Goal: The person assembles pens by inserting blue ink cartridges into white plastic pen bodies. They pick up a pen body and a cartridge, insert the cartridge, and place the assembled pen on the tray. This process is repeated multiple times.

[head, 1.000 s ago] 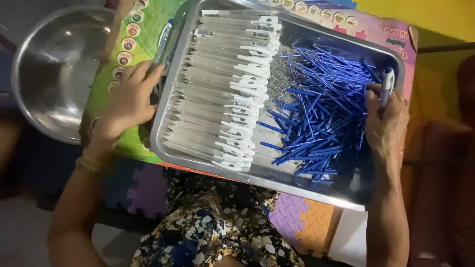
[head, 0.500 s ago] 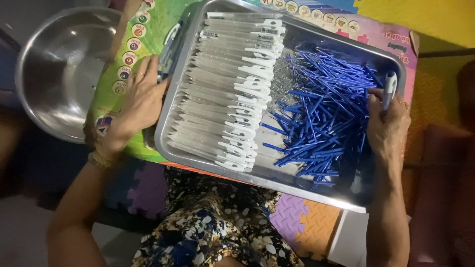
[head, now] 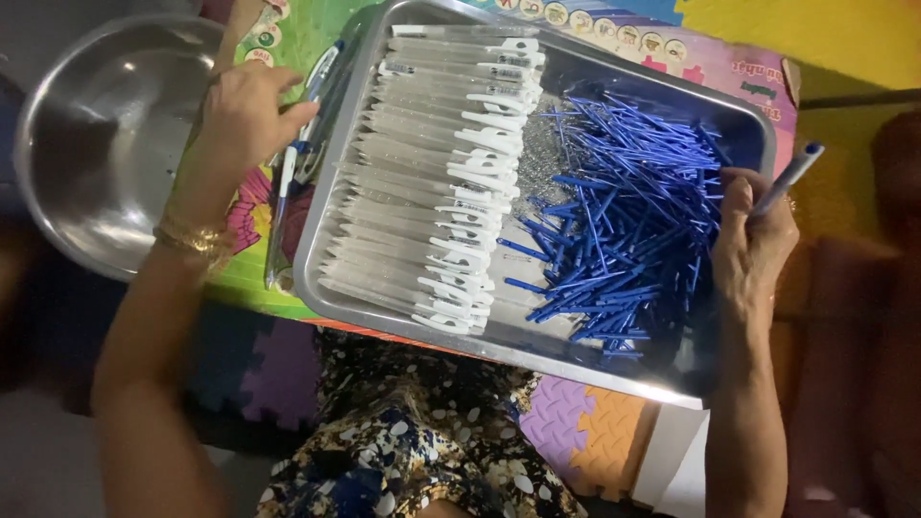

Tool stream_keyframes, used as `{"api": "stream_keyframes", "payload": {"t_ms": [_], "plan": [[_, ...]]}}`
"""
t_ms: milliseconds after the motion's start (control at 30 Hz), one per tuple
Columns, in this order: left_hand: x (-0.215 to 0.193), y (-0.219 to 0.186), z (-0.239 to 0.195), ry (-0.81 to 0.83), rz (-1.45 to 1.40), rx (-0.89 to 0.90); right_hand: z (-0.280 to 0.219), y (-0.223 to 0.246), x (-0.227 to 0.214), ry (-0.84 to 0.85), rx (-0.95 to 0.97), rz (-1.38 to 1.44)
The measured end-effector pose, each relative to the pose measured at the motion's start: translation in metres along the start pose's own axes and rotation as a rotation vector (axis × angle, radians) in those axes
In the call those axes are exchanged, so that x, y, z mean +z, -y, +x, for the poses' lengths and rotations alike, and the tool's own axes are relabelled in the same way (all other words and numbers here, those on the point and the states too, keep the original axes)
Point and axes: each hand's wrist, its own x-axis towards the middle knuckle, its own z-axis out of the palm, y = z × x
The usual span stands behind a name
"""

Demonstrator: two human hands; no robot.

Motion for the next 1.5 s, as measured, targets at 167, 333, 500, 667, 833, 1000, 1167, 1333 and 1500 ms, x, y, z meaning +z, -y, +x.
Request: {"api": "stream_keyframes", "payload": {"t_ms": [167,333,500,667,833,1000,1167,1333,1500], "plan": [[-0.035,-0.047,0.043,0.345,0.047,-0.293,-0.001,0.000,0.003,-0.053,0.071,0.117],[-0.073,-0.089,0.045,0.495,-0.193,-0.457,-0.002,-0.003,0.002,-0.038,0.113,0.077],[-0.041,-0.041,0.038,0.226,-0.258,-0.332,-0.003,-0.006,0.005,-0.049,0.197,0.287],[-0.078,-0.045,0.028,0.198,-0.344,-0.268,-0.003,0.023,0.002,-0.077,0.212,0.428],[-0.144,-0.132,0.000,0.209,-0.797,0.238,-0.003,0.079,-0.004,-0.015,0.067,0.590],[-0.114,-0.207,0.016,0.565,-1.248,-0.100,0.000,0.129,0.003,0.183,-0.061,0.869],[-0.052,-0.247,0.009,0.516,-1.587,0.089,-0.005,0.169,0.024,0.026,0.055,0.886],[-0.033,-0.267,0.007,0.506,-1.566,0.131,-0.009,0.172,0.032,-0.016,0.016,0.859],[-0.045,-0.272,0.008,0.520,-1.538,0.140,-0.011,0.169,0.035,-0.040,-0.025,0.856]]}}
